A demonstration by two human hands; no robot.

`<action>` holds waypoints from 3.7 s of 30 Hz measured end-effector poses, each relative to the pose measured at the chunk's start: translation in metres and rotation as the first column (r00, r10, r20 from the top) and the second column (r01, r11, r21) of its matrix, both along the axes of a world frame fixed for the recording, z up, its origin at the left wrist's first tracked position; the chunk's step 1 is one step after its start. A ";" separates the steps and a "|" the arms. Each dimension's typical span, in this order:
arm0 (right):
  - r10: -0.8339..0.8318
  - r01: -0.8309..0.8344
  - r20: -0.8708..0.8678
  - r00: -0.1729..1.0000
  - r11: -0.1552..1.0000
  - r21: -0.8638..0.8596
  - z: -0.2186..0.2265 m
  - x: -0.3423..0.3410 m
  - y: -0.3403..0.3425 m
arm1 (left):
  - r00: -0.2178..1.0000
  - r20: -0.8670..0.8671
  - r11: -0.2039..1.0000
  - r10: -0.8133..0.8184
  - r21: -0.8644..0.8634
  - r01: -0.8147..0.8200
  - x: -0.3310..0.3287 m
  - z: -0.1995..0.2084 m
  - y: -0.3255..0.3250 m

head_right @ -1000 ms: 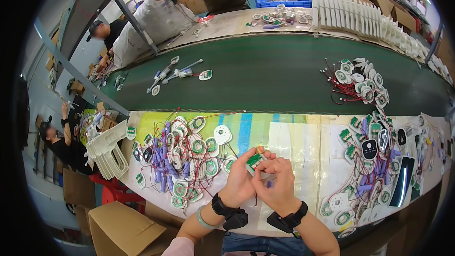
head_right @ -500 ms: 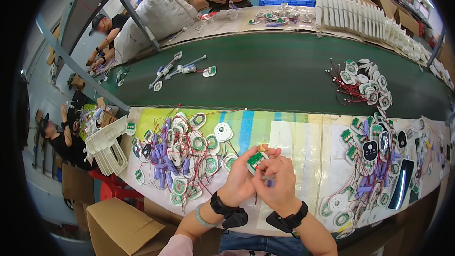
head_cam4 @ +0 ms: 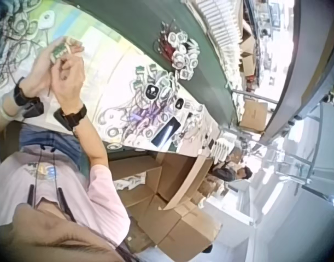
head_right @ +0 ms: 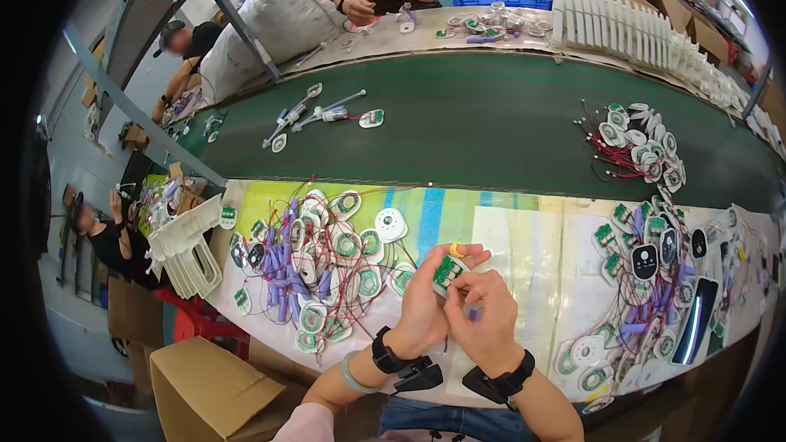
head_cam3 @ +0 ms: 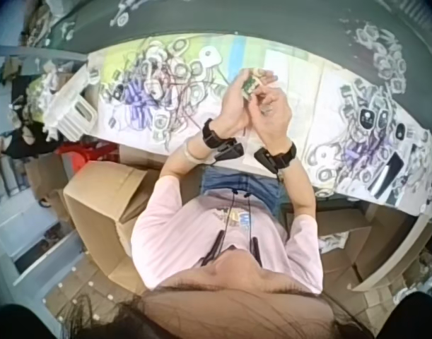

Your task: Assembling and inspecting small electronic components on a factory production line.

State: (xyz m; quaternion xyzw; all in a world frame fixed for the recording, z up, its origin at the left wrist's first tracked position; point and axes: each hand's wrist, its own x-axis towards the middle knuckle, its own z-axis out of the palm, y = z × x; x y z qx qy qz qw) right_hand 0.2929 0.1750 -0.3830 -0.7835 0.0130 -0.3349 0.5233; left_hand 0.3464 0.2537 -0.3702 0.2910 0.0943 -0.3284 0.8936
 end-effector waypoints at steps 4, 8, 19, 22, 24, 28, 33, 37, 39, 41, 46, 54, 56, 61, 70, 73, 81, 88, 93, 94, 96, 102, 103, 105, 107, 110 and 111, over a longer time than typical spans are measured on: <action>0.023 -0.028 -0.038 0.999 0.990 -0.142 0.013 -0.001 0.004 | 0.997 -0.005 0.997 -0.076 -0.022 0.076 0.004 -0.016 0.018; 0.024 -0.031 -0.073 0.997 0.995 -0.092 0.002 -0.017 -0.011 | 0.993 0.035 0.963 -0.110 -0.243 0.115 -0.001 -0.053 0.001; 0.105 -0.112 -0.124 0.987 0.992 -0.053 -0.009 -0.014 -0.012 | 0.984 -0.096 0.985 -0.151 -0.097 0.141 -0.001 -0.065 -0.015; 0.164 -0.187 -0.132 0.978 0.964 -0.188 0.014 -0.017 -0.013 | 0.981 -0.110 0.980 -0.157 -0.136 0.142 0.003 -0.081 -0.019; 0.196 -0.238 -0.177 0.965 0.935 -0.263 0.023 -0.017 -0.013 | 0.982 -0.101 0.979 -0.162 -0.142 0.146 0.004 -0.082 -0.018; 0.186 -0.229 -0.155 0.970 0.912 -0.341 0.029 -0.018 -0.010 | 0.976 -0.109 0.979 -0.189 -0.095 0.178 0.005 -0.085 -0.016; 0.197 -0.252 -0.183 0.963 0.901 -0.354 0.029 -0.022 -0.014 | 0.952 -0.169 0.954 -0.256 -0.206 0.220 0.008 -0.110 -0.028; 0.235 -0.282 -0.162 0.958 0.872 -0.401 0.034 -0.018 -0.011 | 0.940 -0.190 0.939 -0.284 -0.255 0.232 0.011 -0.126 -0.026; 0.227 -0.257 -0.119 0.966 0.856 -0.449 0.028 -0.018 -0.012 | 0.943 -0.204 0.952 -0.262 -0.216 0.218 0.009 -0.121 -0.029; 0.215 -0.235 -0.096 0.972 0.903 -0.359 0.006 -0.014 -0.015 | 0.946 -0.221 0.963 -0.238 -0.177 0.202 0.006 -0.107 -0.027; 0.230 -0.219 -0.021 0.973 0.889 -0.402 0.010 -0.011 -0.009 | 0.974 -0.034 0.961 -0.225 -0.171 0.216 0.000 -0.093 -0.013; 0.259 -0.259 -0.034 0.965 0.929 -0.266 -0.011 -0.007 -0.009 | 0.962 -0.228 0.986 -0.149 -0.103 0.128 -0.005 -0.057 -0.008; 0.244 -0.231 0.004 0.970 0.922 -0.312 -0.011 -0.006 -0.006 | 0.960 -0.240 0.988 -0.146 -0.083 0.129 -0.006 -0.056 -0.008; 0.237 -0.231 -0.025 0.971 0.910 -0.343 -0.003 -0.008 -0.002 | 0.963 -0.216 0.985 -0.161 -0.095 0.143 -0.002 -0.069 -0.012; 0.289 -0.299 -0.216 0.933 0.954 -0.014 -0.008 -0.011 -0.011 | 0.913 -0.349 0.970 -0.210 -0.194 0.149 -0.001 -0.064 -0.009; 0.291 -0.294 -0.139 0.947 0.956 -0.007 -0.015 -0.008 -0.008 | 0.911 -0.314 0.941 -0.269 -0.289 0.178 0.003 -0.080 -0.007; 0.249 -0.260 -0.201 0.948 0.965 -0.034 -0.012 -0.011 -0.011 | 0.927 -0.226 0.914 -0.299 -0.346 0.211 0.005 -0.089 -0.007; 0.217 -0.231 -0.094 0.972 0.958 -0.172 -0.017 -0.009 -0.008 | 0.922 -0.313 0.957 -0.230 -0.244 0.156 0.002 -0.082 -0.008; 0.216 -0.228 -0.095 0.972 0.965 -0.133 -0.017 -0.006 -0.005 | 0.919 -0.358 0.975 -0.164 -0.198 0.097 -0.001 -0.064 -0.009; 0.217 -0.225 -0.065 0.974 0.963 -0.147 -0.019 -0.005 -0.005 | 0.923 -0.361 0.982 -0.133 -0.173 0.074 -0.001 -0.063 -0.011; 0.223 -0.226 -0.032 0.974 0.961 -0.160 -0.017 -0.004 -0.005 | 0.933 -0.331 0.980 -0.144 -0.180 0.087 0.001 -0.073 -0.010; 0.215 -0.219 -0.040 0.976 0.955 -0.198 -0.013 -0.006 -0.001 | 0.950 -0.261 0.973 -0.170 -0.196 0.121 0.002 -0.079 -0.009; 0.213 -0.216 -0.037 0.976 0.956 -0.198 -0.014 -0.008 -0.001 | 0.958 -0.216 0.963 -0.191 -0.228 0.141 0.002 -0.082 -0.008; 0.209 -0.212 -0.033 0.977 0.957 -0.198 -0.015 -0.009 0.000 | 0.951 -0.252 0.974 -0.182 -0.180 0.139 0.000 -0.076 -0.009; 0.200 -0.206 -0.051 0.979 0.964 -0.169 -0.015 -0.010 0.001 | 0.942 -0.290 0.982 -0.169 -0.133 0.135 -0.001 -0.071 -0.010; 0.214 -0.221 -0.054 0.975 0.952 -0.213 -0.012 -0.009 0.000 | 0.930 -0.352 0.991 -0.110 -0.108 0.076 -0.002 -0.070 -0.011; 0.213 -0.220 -0.056 0.975 0.952 -0.214 -0.012 -0.010 0.000 | 0.946 -0.293 0.983 -0.138 -0.158 0.094 -0.002 -0.074 -0.011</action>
